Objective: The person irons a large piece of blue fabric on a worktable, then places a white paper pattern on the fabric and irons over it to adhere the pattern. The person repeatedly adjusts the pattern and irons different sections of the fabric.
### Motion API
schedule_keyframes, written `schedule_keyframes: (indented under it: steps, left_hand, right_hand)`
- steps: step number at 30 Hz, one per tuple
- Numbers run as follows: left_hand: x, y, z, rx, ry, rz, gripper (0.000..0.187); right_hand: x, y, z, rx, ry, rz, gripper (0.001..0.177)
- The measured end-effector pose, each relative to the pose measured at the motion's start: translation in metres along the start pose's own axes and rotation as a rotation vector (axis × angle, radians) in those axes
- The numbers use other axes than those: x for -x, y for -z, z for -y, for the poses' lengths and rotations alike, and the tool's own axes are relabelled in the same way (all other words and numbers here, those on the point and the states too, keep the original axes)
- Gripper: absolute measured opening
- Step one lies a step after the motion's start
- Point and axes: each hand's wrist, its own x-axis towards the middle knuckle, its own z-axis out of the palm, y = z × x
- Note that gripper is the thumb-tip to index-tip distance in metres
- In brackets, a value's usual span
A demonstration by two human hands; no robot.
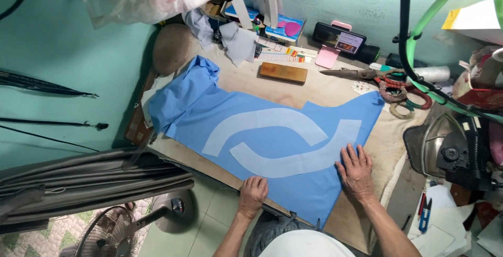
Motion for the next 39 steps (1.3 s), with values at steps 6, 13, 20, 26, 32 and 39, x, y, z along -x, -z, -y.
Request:
schedule_keyframes:
  steps: [6,13,20,26,32,39]
  left_hand:
    - [0.0,-0.014,0.011,0.012,-0.135,0.066,0.01]
    - [-0.008,-0.021,0.005,-0.153,-0.141,0.094,0.005]
    - [-0.012,-0.022,-0.001,-0.201,-0.133,0.028,0.019]
    - [-0.009,-0.02,0.001,-0.182,-0.149,0.084,0.012]
    - [-0.002,-0.02,-0.004,-0.165,-0.135,0.101,0.007]
    - [0.011,-0.02,-0.013,-0.167,-0.127,0.109,0.009]
  right_hand:
    - [0.0,0.002,-0.002,0.01,-0.03,0.004,0.049]
    - [-0.001,0.003,0.0,-0.043,-0.035,0.008,0.056]
    - [-0.003,0.006,0.0,-0.04,-0.011,-0.007,0.052]
    - [0.0,0.003,-0.002,-0.076,-0.039,0.002,0.053]
    - [0.0,0.003,-0.002,-0.064,-0.05,-0.021,0.048]
    - [0.005,0.003,-0.003,-0.092,-0.048,-0.033,0.044]
